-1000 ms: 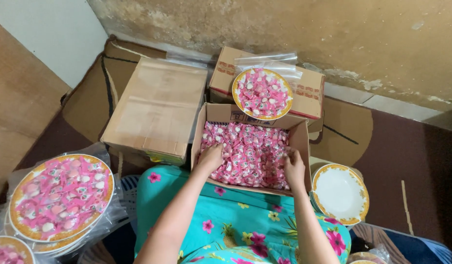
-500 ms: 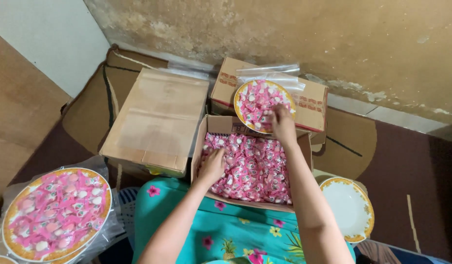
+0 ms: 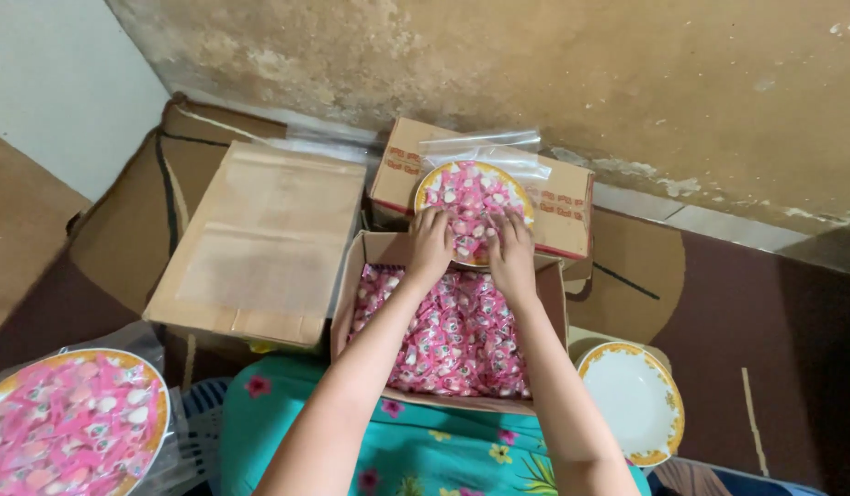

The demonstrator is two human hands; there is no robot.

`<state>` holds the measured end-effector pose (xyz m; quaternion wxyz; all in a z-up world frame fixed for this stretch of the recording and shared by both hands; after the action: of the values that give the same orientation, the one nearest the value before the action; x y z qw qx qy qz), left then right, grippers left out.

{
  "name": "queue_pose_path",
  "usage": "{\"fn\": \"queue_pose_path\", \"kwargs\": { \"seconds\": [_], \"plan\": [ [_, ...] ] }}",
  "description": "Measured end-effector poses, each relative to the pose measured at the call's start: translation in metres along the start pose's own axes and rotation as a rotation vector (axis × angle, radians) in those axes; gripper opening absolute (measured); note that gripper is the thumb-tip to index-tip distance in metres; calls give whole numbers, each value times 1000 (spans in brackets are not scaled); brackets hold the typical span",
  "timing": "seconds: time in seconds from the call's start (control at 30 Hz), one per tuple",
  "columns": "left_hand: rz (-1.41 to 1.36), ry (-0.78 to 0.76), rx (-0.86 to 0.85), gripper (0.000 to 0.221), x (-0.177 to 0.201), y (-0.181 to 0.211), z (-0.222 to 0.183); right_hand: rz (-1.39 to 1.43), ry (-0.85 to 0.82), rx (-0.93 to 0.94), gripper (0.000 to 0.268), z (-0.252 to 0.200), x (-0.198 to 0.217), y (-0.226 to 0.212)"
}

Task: The person fills small plastic bags with individual pink and white candies from a large cardboard box and places a plate on top of the filled bags.

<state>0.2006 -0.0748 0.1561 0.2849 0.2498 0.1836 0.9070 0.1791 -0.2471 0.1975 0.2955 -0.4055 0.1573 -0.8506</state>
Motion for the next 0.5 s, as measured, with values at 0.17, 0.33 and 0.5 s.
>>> {"fn": "queue_pose_path", "kwargs": {
  "seconds": [0.17,0.33,0.5],
  "plan": [
    [159,-218,6,38,-19,17,15,7,-48,57,43,-6,12,-6],
    [249,-318,0,52,-35,15,14,-105,-156,67,46,-7,-7,2],
    [225,-462,45,50,-60,-9,8,-145,-150,23,44,-6,-16,9]
  ]
}}
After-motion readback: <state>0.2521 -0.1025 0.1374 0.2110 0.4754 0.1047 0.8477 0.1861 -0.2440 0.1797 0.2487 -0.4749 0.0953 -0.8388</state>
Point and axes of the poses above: each hand's wrist, its own z-axis towards the middle knuckle, its own x-axis out of the back of the hand, y = z × x, the point moved 6 cm from there along z, towards the middle knuckle, and after that the axes turned 13 degrees about y, right-handed, at the moved point
